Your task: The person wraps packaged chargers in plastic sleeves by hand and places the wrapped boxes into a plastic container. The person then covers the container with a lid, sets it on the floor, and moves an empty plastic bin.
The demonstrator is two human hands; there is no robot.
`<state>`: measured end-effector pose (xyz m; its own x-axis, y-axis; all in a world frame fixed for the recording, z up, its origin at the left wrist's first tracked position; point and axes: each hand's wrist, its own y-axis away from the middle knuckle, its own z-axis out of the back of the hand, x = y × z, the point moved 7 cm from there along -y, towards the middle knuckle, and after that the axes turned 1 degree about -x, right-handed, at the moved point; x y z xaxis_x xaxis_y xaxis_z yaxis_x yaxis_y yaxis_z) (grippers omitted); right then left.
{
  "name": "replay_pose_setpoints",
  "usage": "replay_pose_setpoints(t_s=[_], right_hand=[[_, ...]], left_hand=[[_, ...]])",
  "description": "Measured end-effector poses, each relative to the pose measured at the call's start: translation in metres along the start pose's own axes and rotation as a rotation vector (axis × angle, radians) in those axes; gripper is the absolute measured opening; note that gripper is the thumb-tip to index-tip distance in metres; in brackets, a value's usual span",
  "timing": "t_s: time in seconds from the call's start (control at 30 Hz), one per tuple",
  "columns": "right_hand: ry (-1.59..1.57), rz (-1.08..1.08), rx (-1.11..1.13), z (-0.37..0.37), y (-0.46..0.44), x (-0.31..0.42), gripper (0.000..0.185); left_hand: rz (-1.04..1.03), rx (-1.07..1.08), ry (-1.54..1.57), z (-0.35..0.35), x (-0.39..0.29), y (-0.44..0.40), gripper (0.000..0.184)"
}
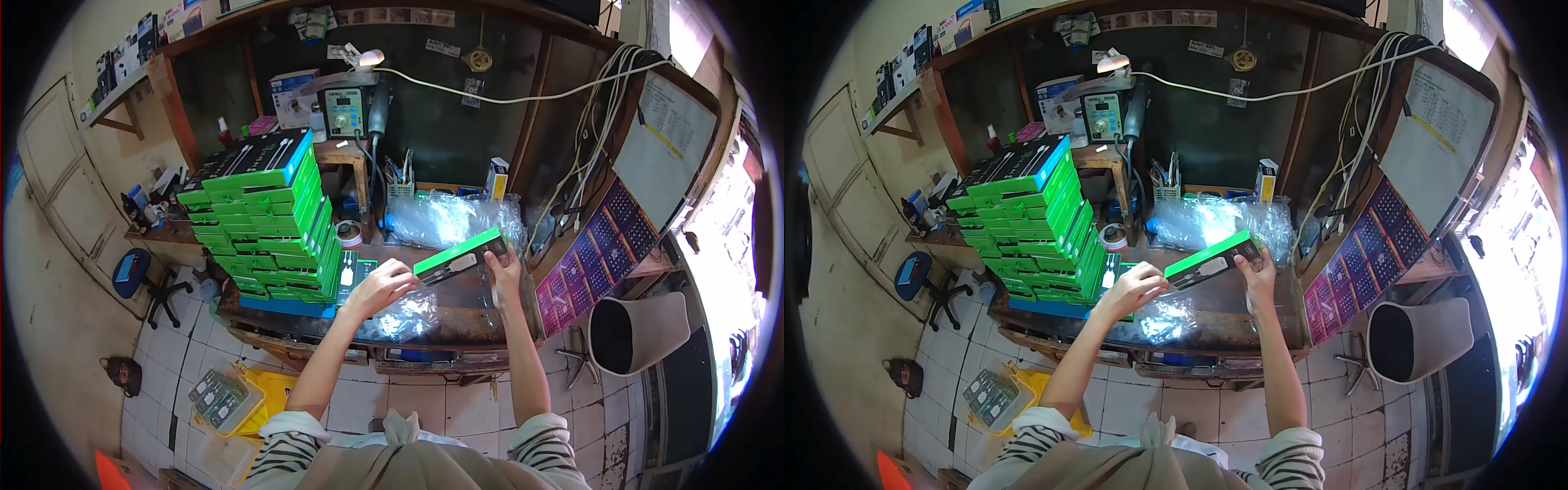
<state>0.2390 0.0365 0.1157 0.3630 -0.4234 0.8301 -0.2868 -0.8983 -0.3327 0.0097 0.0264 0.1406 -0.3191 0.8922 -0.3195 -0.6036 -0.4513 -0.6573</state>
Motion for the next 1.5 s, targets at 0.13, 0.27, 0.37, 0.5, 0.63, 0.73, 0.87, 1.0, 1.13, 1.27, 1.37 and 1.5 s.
replay_pose_setpoints(t_s=[0.13, 0.27, 0.37, 0.5, 0.63, 0.73, 0.87, 1.0, 1.13, 1.27, 1.37, 1.5], right_hand=[[0.037, 0.004, 0.025, 0.008, 0.000, 0.005, 0.042], [0.166, -0.018, 0.102, 0.006, 0.000, 0.008, 0.042], [0.201, -0.003, 0.161, -0.001, 0.002, 0.008, 0.042], [0.210, -0.003, 0.164, -0.010, 0.004, 0.002, 0.043], [0.184, 0.001, 0.123, -0.016, 0.003, -0.004, 0.042], [0.226, -0.013, 0.104, -0.021, 0.001, -0.002, 0.040], [0.245, -0.043, 0.094, -0.026, -0.006, -0.003, 0.044], [0.225, 0.030, 0.182, -0.041, -0.010, -0.006, 0.051], [0.398, 0.057, 0.267, -0.056, -0.006, -0.014, 0.047], [0.817, 0.238, 0.337, -0.069, 0.009, -0.017, 0.037], [0.861, 0.313, 0.374, -0.066, 0.021, -0.034, 0.035], [0.934, 0.317, 0.402, -0.058, 0.032, -0.051, 0.031]], left_hand=[[-0.007, -0.004, 0.014, -0.002, -0.001, -0.001, 0.011], [0.061, -0.061, 0.088, 0.000, 0.002, -0.002, 0.012], [0.076, -0.108, 0.145, 0.000, 0.005, -0.003, 0.014], [0.118, -0.226, 0.188, -0.003, 0.010, -0.005, 0.017], [0.328, -0.339, 0.406, -0.020, 0.030, 0.002, 0.016], [0.356, -0.277, 0.466, -0.025, 0.029, 0.002, 0.032], [0.380, -0.208, 0.510, -0.027, 0.026, 0.000, 0.057], [0.422, -0.260, 0.588, -0.031, 0.028, -0.005, 0.063], [0.482, -0.332, 0.754, -0.037, 0.035, -0.011, 0.064], [0.420, -0.376, 0.743, -0.045, 0.042, -0.010, 0.062], [0.428, -0.379, 0.759, -0.064, 0.055, 0.006, 0.057], [0.466, -0.348, 0.787, -0.076, 0.059, 0.024, 0.050]])
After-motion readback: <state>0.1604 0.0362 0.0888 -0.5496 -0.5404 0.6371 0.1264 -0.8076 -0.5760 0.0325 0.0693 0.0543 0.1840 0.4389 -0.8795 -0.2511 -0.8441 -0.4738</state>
